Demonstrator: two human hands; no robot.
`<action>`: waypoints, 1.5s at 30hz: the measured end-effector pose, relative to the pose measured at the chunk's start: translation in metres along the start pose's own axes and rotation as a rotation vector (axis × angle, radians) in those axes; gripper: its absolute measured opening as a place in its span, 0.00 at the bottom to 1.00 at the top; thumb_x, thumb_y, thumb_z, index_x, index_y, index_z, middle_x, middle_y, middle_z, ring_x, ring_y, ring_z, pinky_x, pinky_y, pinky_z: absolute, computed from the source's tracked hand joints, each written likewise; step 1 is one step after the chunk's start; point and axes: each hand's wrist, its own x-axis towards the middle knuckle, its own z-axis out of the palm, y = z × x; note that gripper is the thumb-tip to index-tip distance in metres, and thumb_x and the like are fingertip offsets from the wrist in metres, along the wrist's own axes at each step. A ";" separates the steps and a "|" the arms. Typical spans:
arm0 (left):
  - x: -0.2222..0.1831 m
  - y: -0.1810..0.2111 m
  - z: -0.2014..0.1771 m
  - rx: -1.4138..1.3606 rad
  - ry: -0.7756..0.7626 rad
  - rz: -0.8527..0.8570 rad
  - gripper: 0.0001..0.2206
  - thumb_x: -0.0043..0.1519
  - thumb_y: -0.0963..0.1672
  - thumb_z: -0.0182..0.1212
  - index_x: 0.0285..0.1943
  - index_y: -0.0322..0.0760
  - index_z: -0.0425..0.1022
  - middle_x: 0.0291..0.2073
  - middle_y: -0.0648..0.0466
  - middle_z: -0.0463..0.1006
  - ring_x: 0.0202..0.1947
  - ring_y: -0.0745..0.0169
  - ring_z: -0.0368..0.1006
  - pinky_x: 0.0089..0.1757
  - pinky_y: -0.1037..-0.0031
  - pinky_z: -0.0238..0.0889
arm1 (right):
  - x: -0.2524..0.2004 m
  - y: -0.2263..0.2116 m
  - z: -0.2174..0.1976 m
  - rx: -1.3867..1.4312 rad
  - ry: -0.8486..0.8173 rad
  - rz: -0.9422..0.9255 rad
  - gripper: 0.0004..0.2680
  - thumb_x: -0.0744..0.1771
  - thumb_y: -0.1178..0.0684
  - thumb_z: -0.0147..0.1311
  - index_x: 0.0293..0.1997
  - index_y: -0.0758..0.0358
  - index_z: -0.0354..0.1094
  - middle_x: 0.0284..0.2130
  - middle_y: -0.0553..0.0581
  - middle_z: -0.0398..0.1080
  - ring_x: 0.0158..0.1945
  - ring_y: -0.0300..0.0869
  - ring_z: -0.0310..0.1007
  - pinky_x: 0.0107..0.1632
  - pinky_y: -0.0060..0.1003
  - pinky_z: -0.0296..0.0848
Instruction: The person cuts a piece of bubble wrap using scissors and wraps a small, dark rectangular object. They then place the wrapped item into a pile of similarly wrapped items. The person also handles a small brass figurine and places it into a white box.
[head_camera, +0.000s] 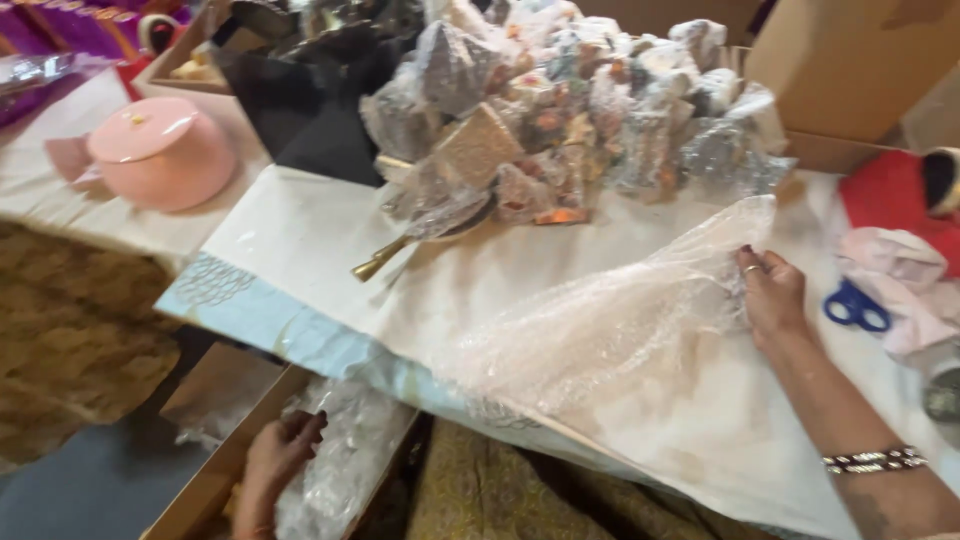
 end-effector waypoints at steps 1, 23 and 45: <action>0.000 0.013 -0.009 -0.247 -0.104 0.110 0.17 0.64 0.51 0.60 0.47 0.35 0.85 0.32 0.51 0.86 0.29 0.63 0.78 0.36 0.70 0.71 | 0.003 0.006 -0.007 0.016 0.016 -0.006 0.06 0.73 0.53 0.53 0.45 0.64 0.73 0.36 0.48 0.74 0.36 0.28 0.67 0.40 0.24 0.66; -0.064 0.514 0.177 0.113 0.093 1.675 0.22 0.46 0.52 0.70 0.45 0.38 0.80 0.40 0.49 0.82 0.42 0.47 0.77 0.36 0.58 0.70 | -0.015 -0.032 -0.005 -0.126 0.040 -0.023 0.17 0.72 0.42 0.47 0.53 0.70 0.71 0.42 0.49 0.74 0.45 0.29 0.66 0.50 0.26 0.66; 0.034 0.507 0.133 -0.628 -0.616 0.710 0.10 0.67 0.47 0.62 0.35 0.39 0.73 0.18 0.63 0.69 0.16 0.79 0.57 0.19 0.82 0.48 | 0.031 -0.006 -0.072 0.052 0.133 0.044 0.04 0.66 0.61 0.54 0.42 0.63 0.75 0.24 0.46 0.71 0.22 0.28 0.60 0.24 0.26 0.55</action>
